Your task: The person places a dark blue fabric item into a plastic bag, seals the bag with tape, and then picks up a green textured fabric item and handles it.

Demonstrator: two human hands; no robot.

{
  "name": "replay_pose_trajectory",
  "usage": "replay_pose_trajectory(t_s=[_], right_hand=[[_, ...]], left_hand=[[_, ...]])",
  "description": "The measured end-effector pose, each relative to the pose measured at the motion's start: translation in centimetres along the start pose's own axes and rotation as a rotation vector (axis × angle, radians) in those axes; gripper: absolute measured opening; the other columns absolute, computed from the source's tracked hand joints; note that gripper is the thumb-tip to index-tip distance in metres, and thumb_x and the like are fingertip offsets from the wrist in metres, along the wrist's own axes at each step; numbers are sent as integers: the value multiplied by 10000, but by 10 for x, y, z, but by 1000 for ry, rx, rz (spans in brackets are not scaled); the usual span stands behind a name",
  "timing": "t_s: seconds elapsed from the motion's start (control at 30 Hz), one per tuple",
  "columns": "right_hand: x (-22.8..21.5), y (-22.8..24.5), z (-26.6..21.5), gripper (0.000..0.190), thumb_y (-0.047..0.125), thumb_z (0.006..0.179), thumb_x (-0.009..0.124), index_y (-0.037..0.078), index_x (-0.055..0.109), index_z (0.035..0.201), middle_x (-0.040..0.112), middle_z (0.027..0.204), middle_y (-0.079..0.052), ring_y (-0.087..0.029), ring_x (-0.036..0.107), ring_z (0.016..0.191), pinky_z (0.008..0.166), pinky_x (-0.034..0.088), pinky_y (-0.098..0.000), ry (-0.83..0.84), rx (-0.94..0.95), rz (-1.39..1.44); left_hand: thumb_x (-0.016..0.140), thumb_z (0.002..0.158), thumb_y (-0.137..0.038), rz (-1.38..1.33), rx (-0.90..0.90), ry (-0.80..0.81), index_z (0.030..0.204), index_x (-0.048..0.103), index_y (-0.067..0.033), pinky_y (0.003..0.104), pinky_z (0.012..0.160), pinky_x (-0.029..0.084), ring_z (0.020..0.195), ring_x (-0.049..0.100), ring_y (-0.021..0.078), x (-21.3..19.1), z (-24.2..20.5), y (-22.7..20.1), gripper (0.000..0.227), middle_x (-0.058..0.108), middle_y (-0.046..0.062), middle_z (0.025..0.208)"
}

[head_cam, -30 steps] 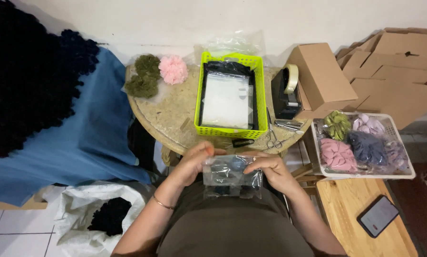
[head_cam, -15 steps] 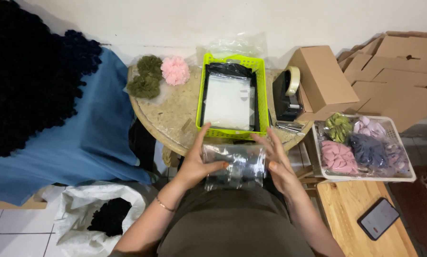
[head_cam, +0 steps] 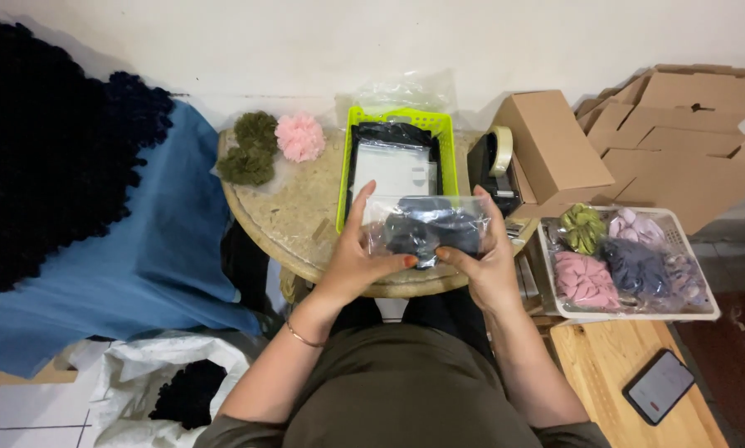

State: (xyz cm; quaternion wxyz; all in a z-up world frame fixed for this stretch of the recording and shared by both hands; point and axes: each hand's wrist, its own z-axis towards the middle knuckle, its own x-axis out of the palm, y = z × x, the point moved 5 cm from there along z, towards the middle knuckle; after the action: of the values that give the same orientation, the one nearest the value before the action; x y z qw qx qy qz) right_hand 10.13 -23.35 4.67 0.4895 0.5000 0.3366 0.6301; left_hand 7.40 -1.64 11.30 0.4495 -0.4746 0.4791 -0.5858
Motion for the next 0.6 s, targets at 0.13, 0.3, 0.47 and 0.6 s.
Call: replay_pose_trajectory(t_s=[0.13,0.3,0.47,0.6], right_hand=[[-2,-5,0,1121,-206,631,818,89,338,1601,626,1320,-259,-301,690,1034,742,677,-344,-11,30,-19],[6,13,-9,1186,-61,572,942,67,359,1597,500,1470,-253,-312,498,1340,1150,444,-437,-63,-90,-271],[9,-4,-13,1135,-80,517,958,51,468,1532,627,1337,-176,-214,594,1198,1064,524,-349,-77,-39,-194],[-3,-10,-9,996,-51,520,969,53,589,1435,709,1207,-166,-200,661,1092,968,587,-355,-66,-3,-139]], left_hand=[[973,558,-288,48,20,-24,1608,221,-171,604,1084,419,1380,399,524,8,3,18,1296,359,351,1521],[917,605,-76,65,157,-122,1581,298,-116,489,1070,477,1254,573,400,4,2,21,1156,594,287,1329],[930,621,-70,-130,79,-134,1416,544,-78,431,993,535,1096,652,285,-15,11,75,884,688,204,1190],[812,844,-92,-338,-12,-224,1226,706,-63,328,875,608,942,702,161,-22,13,100,397,738,86,1057]])
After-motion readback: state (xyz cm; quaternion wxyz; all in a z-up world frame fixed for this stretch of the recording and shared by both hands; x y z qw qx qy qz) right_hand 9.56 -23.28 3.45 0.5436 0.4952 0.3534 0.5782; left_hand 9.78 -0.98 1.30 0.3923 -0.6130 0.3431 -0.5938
